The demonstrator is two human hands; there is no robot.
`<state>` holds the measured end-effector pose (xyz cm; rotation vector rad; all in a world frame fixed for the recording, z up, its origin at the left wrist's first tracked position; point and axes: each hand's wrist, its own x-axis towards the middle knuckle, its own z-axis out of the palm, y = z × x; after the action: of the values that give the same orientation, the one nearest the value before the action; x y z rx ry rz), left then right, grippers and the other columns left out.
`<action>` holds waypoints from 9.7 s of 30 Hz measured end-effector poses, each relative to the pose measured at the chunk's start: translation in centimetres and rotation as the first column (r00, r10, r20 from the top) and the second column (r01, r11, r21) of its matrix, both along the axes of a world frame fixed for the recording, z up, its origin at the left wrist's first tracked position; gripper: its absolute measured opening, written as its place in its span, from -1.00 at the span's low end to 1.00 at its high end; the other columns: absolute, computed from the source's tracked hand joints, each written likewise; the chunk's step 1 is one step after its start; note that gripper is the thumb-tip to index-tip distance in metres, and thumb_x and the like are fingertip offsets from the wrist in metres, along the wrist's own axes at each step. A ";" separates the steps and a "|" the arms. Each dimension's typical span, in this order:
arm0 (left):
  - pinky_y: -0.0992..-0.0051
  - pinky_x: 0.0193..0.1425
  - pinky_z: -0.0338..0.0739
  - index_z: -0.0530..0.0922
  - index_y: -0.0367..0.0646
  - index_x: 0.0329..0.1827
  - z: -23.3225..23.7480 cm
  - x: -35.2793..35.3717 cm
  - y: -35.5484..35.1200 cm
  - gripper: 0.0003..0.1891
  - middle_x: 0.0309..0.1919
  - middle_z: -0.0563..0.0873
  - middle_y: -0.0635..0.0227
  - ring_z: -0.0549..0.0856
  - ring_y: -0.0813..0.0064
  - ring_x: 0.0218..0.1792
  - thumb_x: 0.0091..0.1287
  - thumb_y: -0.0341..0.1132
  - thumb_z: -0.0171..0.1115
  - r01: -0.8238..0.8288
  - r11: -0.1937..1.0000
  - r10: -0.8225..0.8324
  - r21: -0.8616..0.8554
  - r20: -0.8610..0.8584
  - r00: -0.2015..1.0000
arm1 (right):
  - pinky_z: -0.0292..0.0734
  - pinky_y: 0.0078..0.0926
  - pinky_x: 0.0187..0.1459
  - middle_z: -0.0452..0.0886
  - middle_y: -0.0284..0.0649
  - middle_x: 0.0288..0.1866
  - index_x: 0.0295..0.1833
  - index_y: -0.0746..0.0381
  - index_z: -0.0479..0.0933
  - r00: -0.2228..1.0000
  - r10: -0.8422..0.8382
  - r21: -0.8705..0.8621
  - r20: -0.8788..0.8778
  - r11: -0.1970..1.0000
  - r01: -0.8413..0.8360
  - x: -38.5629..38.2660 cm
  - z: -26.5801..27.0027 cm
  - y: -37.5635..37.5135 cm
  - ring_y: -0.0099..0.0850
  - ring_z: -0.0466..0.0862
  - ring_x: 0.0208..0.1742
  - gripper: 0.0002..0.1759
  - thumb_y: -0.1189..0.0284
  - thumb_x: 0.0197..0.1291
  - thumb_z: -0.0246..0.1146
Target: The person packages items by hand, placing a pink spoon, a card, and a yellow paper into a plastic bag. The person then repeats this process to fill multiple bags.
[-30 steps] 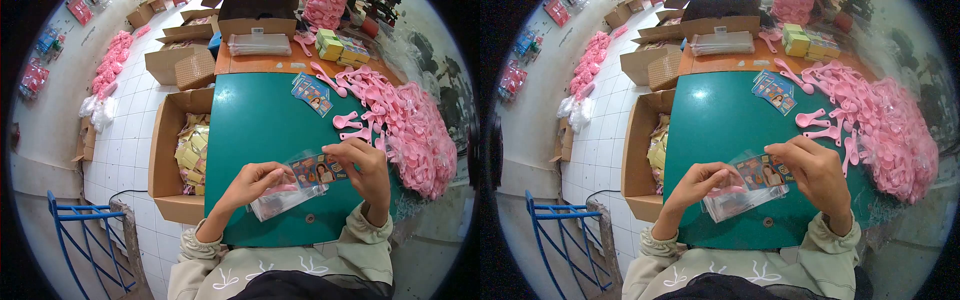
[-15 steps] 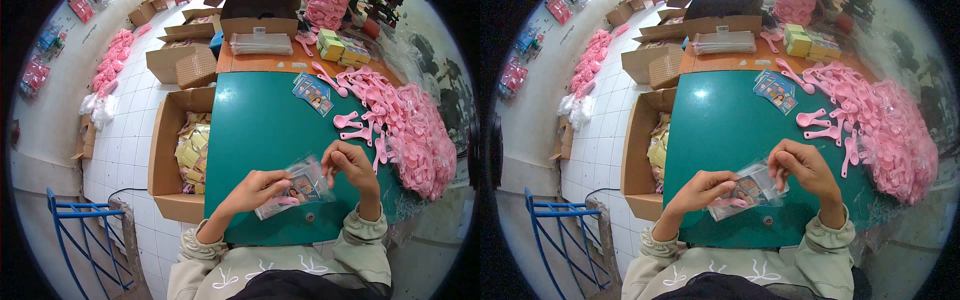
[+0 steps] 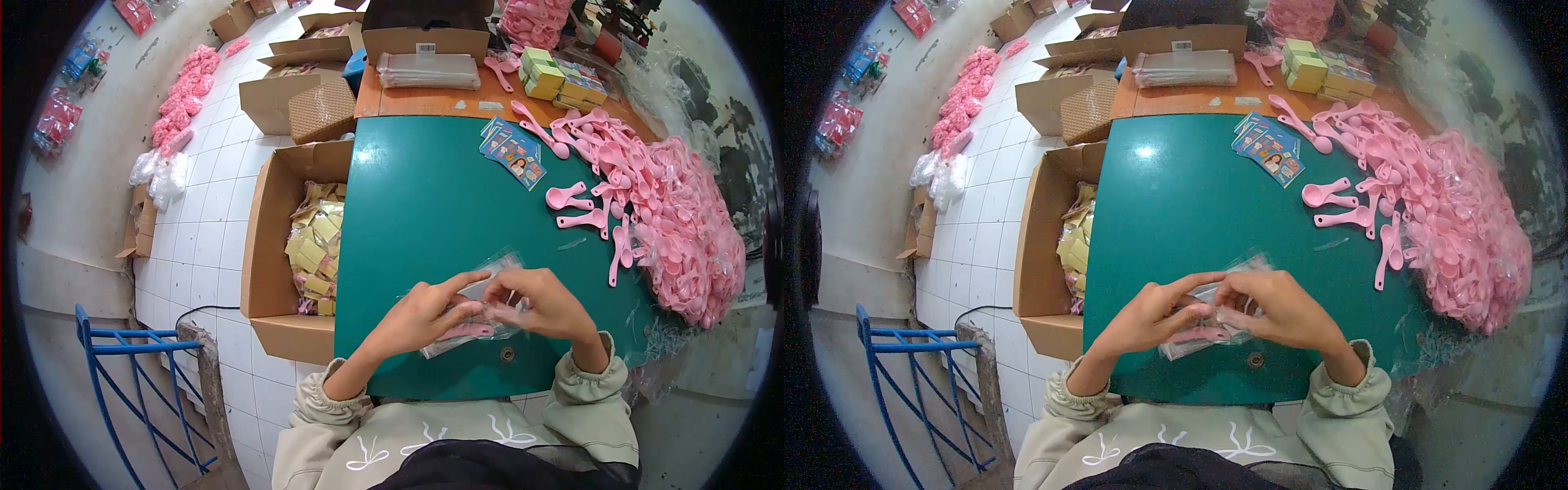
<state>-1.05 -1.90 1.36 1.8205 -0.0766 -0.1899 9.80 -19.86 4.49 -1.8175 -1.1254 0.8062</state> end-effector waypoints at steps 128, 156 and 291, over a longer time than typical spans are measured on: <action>0.74 -0.40 0.43 0.39 -0.23 -0.22 -5.8 -6.4 -4.0 -0.84 -0.29 0.55 0.43 0.52 0.75 -0.36 0.26 -0.53 0.21 -0.600 0.782 0.562 -0.166 -0.229 0.795 | 0.60 -0.66 -0.28 0.53 -0.26 -0.30 -0.18 0.38 0.40 0.613 -0.646 0.076 -0.454 0.658 0.749 -8.6 -8.1 -0.6 -0.59 0.60 -0.31 -0.88 0.66 0.19 0.18; 0.40 -0.01 0.53 0.43 -0.19 0.16 1.4 -4.6 6.6 -0.63 0.05 0.55 0.15 0.60 0.34 -0.04 0.30 -0.34 0.17 -0.727 0.551 0.604 0.409 0.406 0.686 | 0.36 -0.28 0.03 0.50 -0.13 -0.08 -0.07 0.26 0.48 0.591 -0.233 -0.054 0.773 0.903 0.427 12.4 -7.3 -9.1 -0.12 0.47 -0.03 -0.67 0.63 -0.03 0.21; 0.63 -0.21 0.57 0.57 -0.30 -0.11 -1.2 9.3 7.4 -0.64 -0.28 0.72 0.23 0.68 0.59 -0.32 0.46 -0.14 -0.02 -0.059 0.967 0.037 -0.248 -0.092 0.995 | 0.46 -0.57 -0.32 0.58 -0.24 -0.43 -0.15 0.23 0.54 0.765 -0.262 0.293 0.588 0.951 0.101 9.8 1.1 4.1 -0.53 0.55 -0.41 -0.86 0.53 0.15 0.21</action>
<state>8.28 5.54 0.16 1.5586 0.0051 -0.2143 19.64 -15.79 5.54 -1.9908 -1.3478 -0.0887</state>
